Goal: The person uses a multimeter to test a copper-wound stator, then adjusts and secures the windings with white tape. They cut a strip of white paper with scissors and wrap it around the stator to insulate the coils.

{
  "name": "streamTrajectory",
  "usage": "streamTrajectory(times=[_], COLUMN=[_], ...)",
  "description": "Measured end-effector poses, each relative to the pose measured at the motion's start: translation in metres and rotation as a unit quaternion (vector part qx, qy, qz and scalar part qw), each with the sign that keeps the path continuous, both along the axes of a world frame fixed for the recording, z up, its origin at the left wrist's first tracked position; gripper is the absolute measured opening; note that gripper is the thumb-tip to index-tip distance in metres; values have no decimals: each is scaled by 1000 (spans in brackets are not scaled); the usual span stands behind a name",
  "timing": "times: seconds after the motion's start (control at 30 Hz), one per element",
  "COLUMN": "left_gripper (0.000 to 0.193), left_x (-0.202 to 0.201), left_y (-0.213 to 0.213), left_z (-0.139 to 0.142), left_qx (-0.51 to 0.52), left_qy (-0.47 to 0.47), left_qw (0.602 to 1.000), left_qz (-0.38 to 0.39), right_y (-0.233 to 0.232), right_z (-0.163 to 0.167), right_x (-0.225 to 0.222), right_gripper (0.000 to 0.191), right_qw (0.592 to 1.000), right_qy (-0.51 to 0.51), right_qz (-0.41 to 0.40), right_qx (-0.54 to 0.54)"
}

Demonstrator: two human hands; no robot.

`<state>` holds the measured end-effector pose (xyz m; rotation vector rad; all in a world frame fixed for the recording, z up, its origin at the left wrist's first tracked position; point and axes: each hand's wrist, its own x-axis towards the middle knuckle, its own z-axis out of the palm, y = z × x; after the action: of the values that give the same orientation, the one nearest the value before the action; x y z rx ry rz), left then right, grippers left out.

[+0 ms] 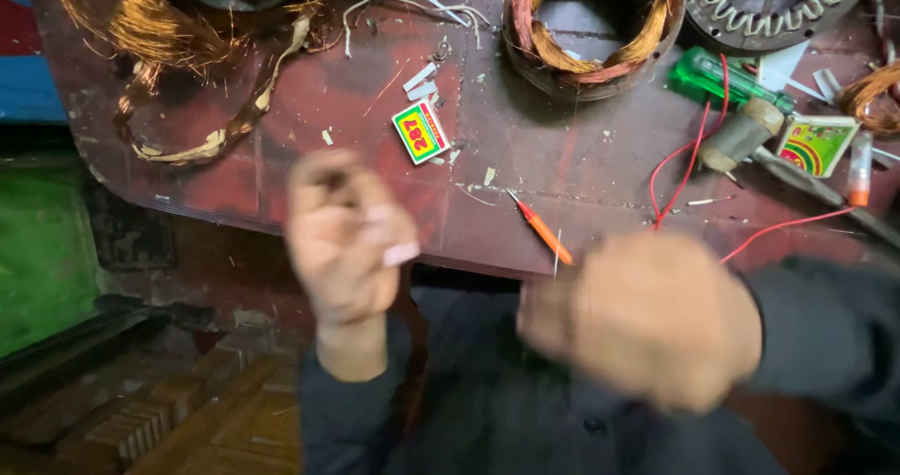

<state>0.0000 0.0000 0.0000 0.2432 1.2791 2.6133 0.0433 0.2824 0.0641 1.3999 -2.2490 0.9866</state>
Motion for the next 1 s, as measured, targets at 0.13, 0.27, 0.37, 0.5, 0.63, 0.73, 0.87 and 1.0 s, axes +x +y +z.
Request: streamTrajectory(times=[0.13, 0.27, 0.37, 0.5, 0.63, 0.73, 0.87, 1.0], left_gripper=[59, 56, 47, 43, 44, 42, 29, 25], left_x=[-4, -5, 1, 10, 16, 29, 52, 74], left_y=[29, 39, 38, 36, 30, 37, 45, 62], left_z=[-8, -9, -6, -5, -6, -10, -15, -13], left_qx=[-179, -243, -370, -414, -402, -399, -380, -265], left_qy=[-8, 30, 83, 131, 134, 114, 75, 40], left_qw=[980, 965, 924, 901, 906, 910, 921, 962], left_qz=[-82, -96, -39, 0, -3, 17, 47, -61], right_y=[-2, 13, 12, -20, -38, -24, -11, -6], right_z=[1, -4, -16, -37, -49, -48, -31, -24], right_x=[36, 53, 54, 53, 45, 54, 68, 78], right_gripper=[25, 31, 35, 47, 41, 36, 33, 32], right_qw=[993, 997, 990, 913, 896, 894, 904, 925], right_qy=[89, 41, -62, -116, -115, -110, -92, -50], right_qz=[75, 61, -127, -367, -381, -389, -407, -376], right_qx=[2, 17, 28, 137, 198, 192, 94, 32])
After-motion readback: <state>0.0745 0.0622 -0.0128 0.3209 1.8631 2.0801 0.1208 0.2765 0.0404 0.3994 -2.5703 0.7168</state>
